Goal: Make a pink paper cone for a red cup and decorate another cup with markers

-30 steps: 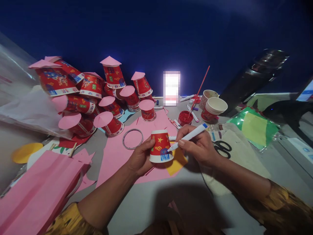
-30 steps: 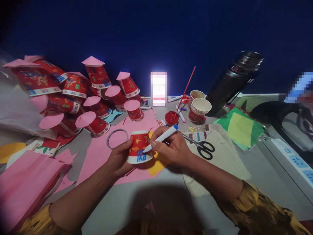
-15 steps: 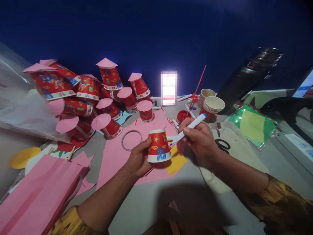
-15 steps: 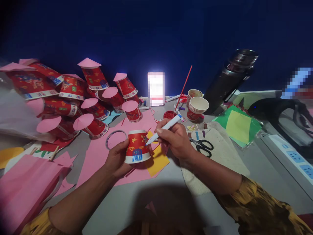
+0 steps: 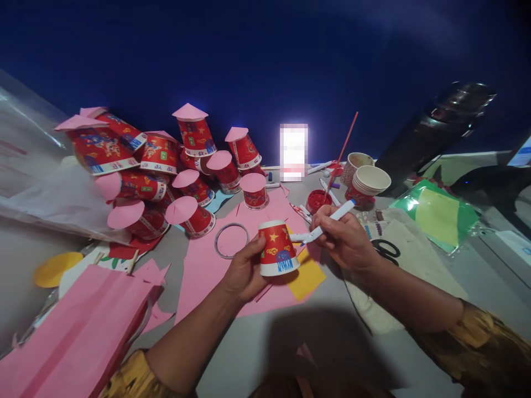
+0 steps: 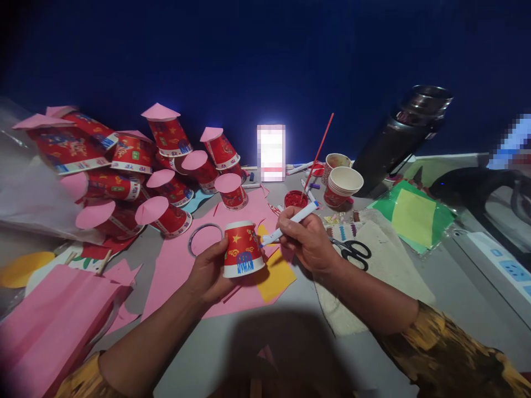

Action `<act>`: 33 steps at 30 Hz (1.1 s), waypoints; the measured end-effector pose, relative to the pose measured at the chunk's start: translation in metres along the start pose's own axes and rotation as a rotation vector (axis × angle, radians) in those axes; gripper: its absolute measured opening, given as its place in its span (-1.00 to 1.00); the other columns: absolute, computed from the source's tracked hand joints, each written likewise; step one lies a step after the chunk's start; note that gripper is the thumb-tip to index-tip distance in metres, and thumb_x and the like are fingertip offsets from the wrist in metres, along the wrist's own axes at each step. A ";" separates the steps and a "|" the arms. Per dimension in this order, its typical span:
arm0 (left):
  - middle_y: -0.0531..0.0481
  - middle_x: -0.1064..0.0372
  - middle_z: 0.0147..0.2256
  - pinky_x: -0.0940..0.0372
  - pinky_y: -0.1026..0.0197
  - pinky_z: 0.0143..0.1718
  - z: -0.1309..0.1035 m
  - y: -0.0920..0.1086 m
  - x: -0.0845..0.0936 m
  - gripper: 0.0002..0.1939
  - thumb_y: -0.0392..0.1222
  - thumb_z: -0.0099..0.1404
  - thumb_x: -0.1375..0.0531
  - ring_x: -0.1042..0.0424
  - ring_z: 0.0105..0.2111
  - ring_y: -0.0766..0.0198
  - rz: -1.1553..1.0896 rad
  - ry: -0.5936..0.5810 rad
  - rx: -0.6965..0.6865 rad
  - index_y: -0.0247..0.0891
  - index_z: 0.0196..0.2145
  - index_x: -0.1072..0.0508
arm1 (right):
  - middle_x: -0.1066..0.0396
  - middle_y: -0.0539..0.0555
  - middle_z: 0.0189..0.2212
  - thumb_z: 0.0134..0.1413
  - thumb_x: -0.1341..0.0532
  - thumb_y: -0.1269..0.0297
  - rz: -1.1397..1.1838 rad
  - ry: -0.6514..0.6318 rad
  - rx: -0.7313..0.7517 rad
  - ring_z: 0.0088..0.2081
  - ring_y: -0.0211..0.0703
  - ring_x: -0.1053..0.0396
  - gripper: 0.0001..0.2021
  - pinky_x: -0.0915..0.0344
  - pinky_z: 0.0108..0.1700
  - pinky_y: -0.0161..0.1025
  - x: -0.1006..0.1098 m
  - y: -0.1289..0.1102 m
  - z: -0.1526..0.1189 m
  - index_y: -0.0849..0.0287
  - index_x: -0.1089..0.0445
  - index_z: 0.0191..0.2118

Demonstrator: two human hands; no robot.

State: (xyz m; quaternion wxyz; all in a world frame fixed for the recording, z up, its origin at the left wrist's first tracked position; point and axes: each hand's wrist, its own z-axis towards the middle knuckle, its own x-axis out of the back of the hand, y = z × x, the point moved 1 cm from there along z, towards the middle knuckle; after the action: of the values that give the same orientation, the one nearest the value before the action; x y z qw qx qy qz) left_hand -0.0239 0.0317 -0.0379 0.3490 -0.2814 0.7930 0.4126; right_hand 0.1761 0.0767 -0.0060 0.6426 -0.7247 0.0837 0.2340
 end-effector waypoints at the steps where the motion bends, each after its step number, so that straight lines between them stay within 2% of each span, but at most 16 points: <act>1: -0.26 -0.61 -0.04 -0.45 -0.07 0.12 0.000 0.000 0.000 -0.49 -0.19 0.26 -0.37 -0.62 -0.08 0.02 -0.002 0.003 0.000 -0.36 0.14 -0.45 | -0.29 -0.11 -0.64 -0.12 -0.51 0.04 -0.010 0.003 0.004 -0.65 -0.42 -0.06 -0.63 0.00 -0.64 -0.45 0.000 -0.001 -0.001 0.17 -0.38 -0.47; 4: -0.25 -0.62 -0.07 -0.47 -0.07 0.09 0.000 0.000 0.002 -0.49 -0.18 0.27 -0.36 -0.63 -0.10 0.02 -0.003 0.005 0.000 -0.35 0.14 -0.45 | -0.30 -0.10 -0.63 -0.07 -0.51 0.00 -0.071 0.004 -0.012 -0.65 -0.39 -0.11 -0.62 -0.05 -0.64 -0.43 0.001 -0.003 -0.011 0.17 -0.40 -0.45; 9: -0.31 -0.63 -0.07 -0.48 -0.10 0.09 -0.003 0.003 0.003 -0.51 -0.14 0.26 -0.35 -0.65 -0.10 -0.05 -0.012 -0.011 0.030 -0.40 0.09 -0.47 | -0.41 -0.04 -0.60 0.06 -0.49 0.02 -0.214 -0.025 -0.042 -0.61 -0.36 -0.20 -0.67 -0.09 -0.59 -0.41 0.010 0.000 -0.040 0.18 -0.50 -0.32; 15: -0.29 -0.63 -0.05 -0.46 -0.23 0.12 -0.004 0.009 -0.001 -0.44 -0.10 0.27 -0.33 -0.65 -0.08 -0.13 0.001 0.018 0.024 -0.33 0.18 -0.44 | -0.35 -0.06 -0.69 -0.06 -0.50 -0.13 -0.158 0.017 -0.120 -0.69 -0.38 -0.09 -0.54 0.05 -0.65 -0.42 0.025 0.008 -0.046 0.20 -0.46 -0.42; 20: -0.16 -0.66 -0.14 -0.45 -0.26 0.15 -0.005 0.012 0.000 -0.42 -0.17 0.16 -0.41 -0.64 -0.03 -0.17 0.073 0.063 -0.122 -0.22 0.15 -0.48 | -0.35 -0.08 -0.70 -0.09 -0.48 -0.12 -0.150 0.018 -0.188 -0.70 -0.40 -0.08 -0.55 0.07 -0.64 -0.42 0.034 0.026 -0.047 0.19 -0.42 -0.41; 26: -0.13 -0.65 -0.13 -0.47 -0.21 0.12 -0.006 0.015 -0.005 -0.39 -0.17 0.09 -0.45 -0.61 0.00 -0.18 0.190 0.106 -0.241 -0.17 0.12 -0.52 | -0.36 -0.07 -0.65 -0.06 -0.48 -0.08 -0.199 -0.132 -0.317 -0.63 -0.36 -0.19 -0.57 0.02 -0.59 -0.42 0.034 0.026 -0.052 0.19 -0.40 -0.40; 30: -0.10 -0.63 -0.09 -0.47 -0.12 0.08 -0.006 0.015 -0.010 -0.29 -0.21 0.06 -0.46 -0.60 0.01 -0.12 0.280 0.094 -0.319 -0.09 0.19 -0.47 | -0.37 -0.08 -0.63 -0.03 -0.51 -0.03 -0.169 -0.176 -0.279 -0.62 -0.39 -0.17 -0.59 0.02 -0.59 -0.44 0.038 0.028 -0.046 0.22 -0.45 -0.36; 33: -0.06 -0.60 -0.06 -0.51 0.02 -0.06 -0.006 0.014 -0.014 -0.26 -0.27 0.05 -0.46 -0.59 -0.06 0.00 0.346 0.094 -0.345 -0.03 0.20 -0.45 | -0.49 -0.02 -0.58 -0.03 -0.53 -0.02 -0.080 -0.179 -0.230 -0.66 -0.43 -0.09 -0.57 0.04 -0.62 -0.43 0.043 0.032 -0.041 0.24 -0.50 -0.26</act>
State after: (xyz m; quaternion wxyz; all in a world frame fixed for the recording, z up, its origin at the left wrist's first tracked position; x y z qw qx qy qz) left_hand -0.0280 0.0363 -0.0183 0.1828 -0.2155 0.7626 0.5818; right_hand 0.2100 0.0398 -0.0512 0.5693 -0.7725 -0.0302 0.2797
